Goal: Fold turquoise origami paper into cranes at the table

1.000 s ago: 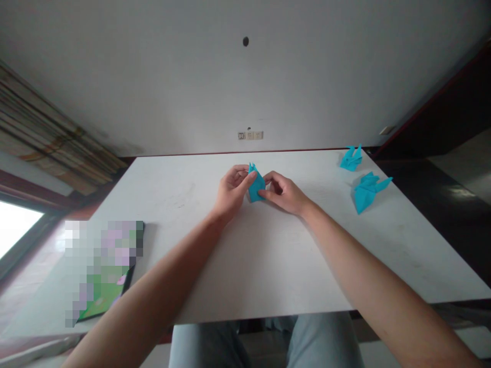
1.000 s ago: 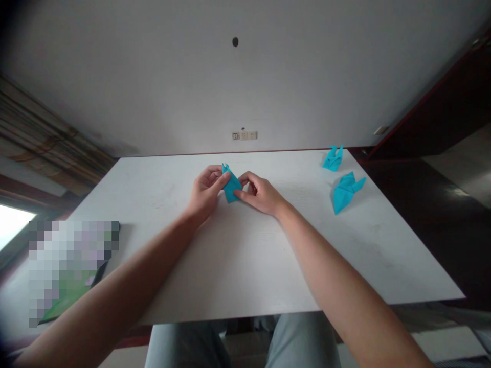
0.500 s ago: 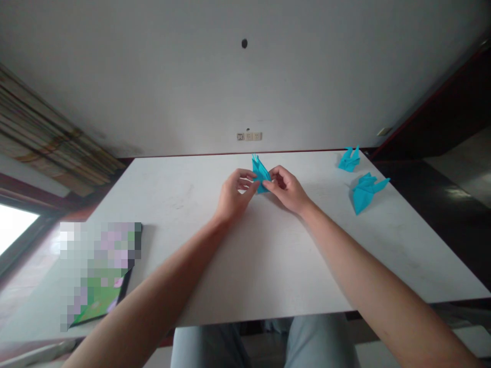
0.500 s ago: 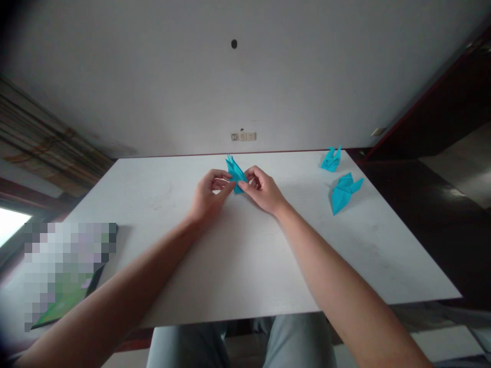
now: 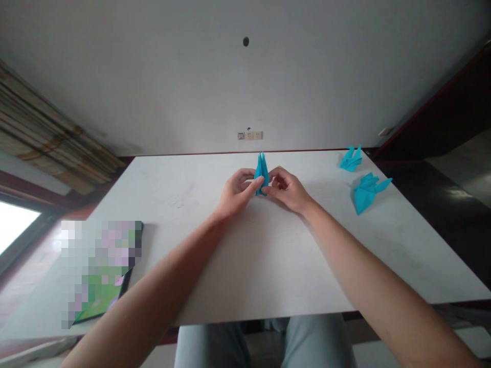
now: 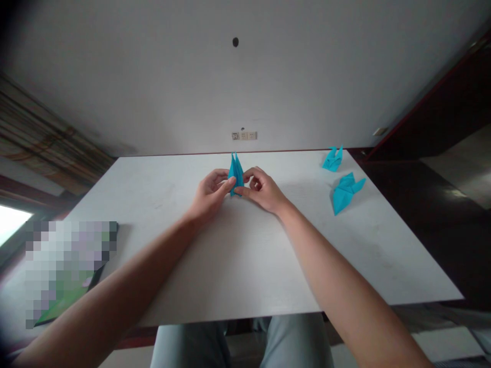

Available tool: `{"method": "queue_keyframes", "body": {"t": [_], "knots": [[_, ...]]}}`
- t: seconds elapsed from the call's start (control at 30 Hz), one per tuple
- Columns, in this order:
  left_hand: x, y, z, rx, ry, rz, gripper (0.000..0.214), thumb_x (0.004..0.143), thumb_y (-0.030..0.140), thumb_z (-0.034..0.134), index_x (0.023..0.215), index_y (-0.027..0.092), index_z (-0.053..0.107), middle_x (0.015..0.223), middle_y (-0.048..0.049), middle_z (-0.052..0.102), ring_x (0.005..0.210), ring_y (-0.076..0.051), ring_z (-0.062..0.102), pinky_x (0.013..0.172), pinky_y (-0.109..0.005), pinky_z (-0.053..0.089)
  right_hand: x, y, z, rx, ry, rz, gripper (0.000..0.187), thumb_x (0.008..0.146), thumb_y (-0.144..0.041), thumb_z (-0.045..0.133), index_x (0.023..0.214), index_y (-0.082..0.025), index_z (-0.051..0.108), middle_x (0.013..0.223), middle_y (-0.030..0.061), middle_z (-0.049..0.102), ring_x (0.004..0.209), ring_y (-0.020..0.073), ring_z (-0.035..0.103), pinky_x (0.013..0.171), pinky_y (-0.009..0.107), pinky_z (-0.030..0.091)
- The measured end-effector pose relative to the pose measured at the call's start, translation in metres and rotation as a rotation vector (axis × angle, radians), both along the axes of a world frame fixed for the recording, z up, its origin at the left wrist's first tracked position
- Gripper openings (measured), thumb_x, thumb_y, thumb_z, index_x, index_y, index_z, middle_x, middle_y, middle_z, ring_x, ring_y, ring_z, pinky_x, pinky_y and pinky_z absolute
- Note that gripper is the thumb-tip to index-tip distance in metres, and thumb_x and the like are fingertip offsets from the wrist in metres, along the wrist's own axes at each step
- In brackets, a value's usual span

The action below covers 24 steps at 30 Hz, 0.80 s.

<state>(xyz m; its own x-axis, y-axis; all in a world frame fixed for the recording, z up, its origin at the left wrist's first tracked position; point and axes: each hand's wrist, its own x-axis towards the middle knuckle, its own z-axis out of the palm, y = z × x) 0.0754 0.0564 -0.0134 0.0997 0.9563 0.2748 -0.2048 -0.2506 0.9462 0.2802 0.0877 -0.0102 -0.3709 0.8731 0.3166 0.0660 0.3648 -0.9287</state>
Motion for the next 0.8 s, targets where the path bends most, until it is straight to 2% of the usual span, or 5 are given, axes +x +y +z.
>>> {"method": "queue_keyframes", "body": {"t": [0.1,0.3,0.5,0.67,0.8], "knots": [[-0.0004,0.0007,0.0013,-0.015,-0.04,-0.023,0.063,0.087,0.072,0.099,0.111,0.02,0.074,0.112,-0.009,0.087,0.096,-0.019,0.083,0.087,-0.031,0.066,0.0003,0.0007,0.0007,0.007,0.03,-0.009,0.063,0.078,-0.078,0.101,0.094,-0.027,0.068,0.085,-0.0049,0.057,0.067,0.0127,0.045,0.061,0.032,0.034],[-0.0025,-0.0009,0.0004,-0.062,-0.045,-0.022,0.066,0.079,0.066,0.106,0.113,0.022,0.07,0.117,-0.0077,0.086,0.091,-0.018,0.083,0.081,-0.03,0.067,-0.0001,-0.0028,0.0034,-0.026,0.021,0.014,0.063,0.083,-0.083,0.095,0.096,-0.027,0.069,0.077,-0.0063,0.054,0.064,0.0133,0.042,0.06,0.033,0.031],[-0.0023,-0.0001,-0.0035,-0.07,-0.065,0.03,0.082,0.081,0.063,0.106,0.141,0.031,0.059,0.12,-0.0052,0.085,0.084,-0.017,0.084,0.072,-0.028,0.066,0.0009,-0.004,0.0085,-0.029,0.01,0.015,0.062,0.093,-0.086,0.084,0.088,-0.026,0.067,0.068,-0.0066,0.048,0.063,0.0147,0.04,0.062,0.033,0.03],[-0.0029,0.0015,-0.0044,-0.02,-0.001,0.03,0.068,0.082,0.068,0.102,0.126,0.024,0.072,0.122,-0.0083,0.086,0.094,-0.02,0.084,0.082,-0.031,0.07,0.0009,-0.0039,0.0082,-0.063,0.034,0.003,0.063,0.089,-0.085,0.088,0.088,-0.026,0.065,0.065,-0.0072,0.048,0.06,0.0138,0.039,0.059,0.032,0.028],[-0.0041,0.0033,-0.0078,-0.056,0.045,0.054,0.061,0.088,0.072,0.097,0.117,0.021,0.079,0.107,-0.0077,0.087,0.091,-0.022,0.083,0.087,-0.036,0.07,0.0014,-0.0028,0.0066,-0.08,0.037,-0.02,0.066,0.088,-0.089,0.086,0.09,-0.027,0.065,0.064,-0.0073,0.049,0.059,0.0133,0.04,0.057,0.031,0.028]]}}
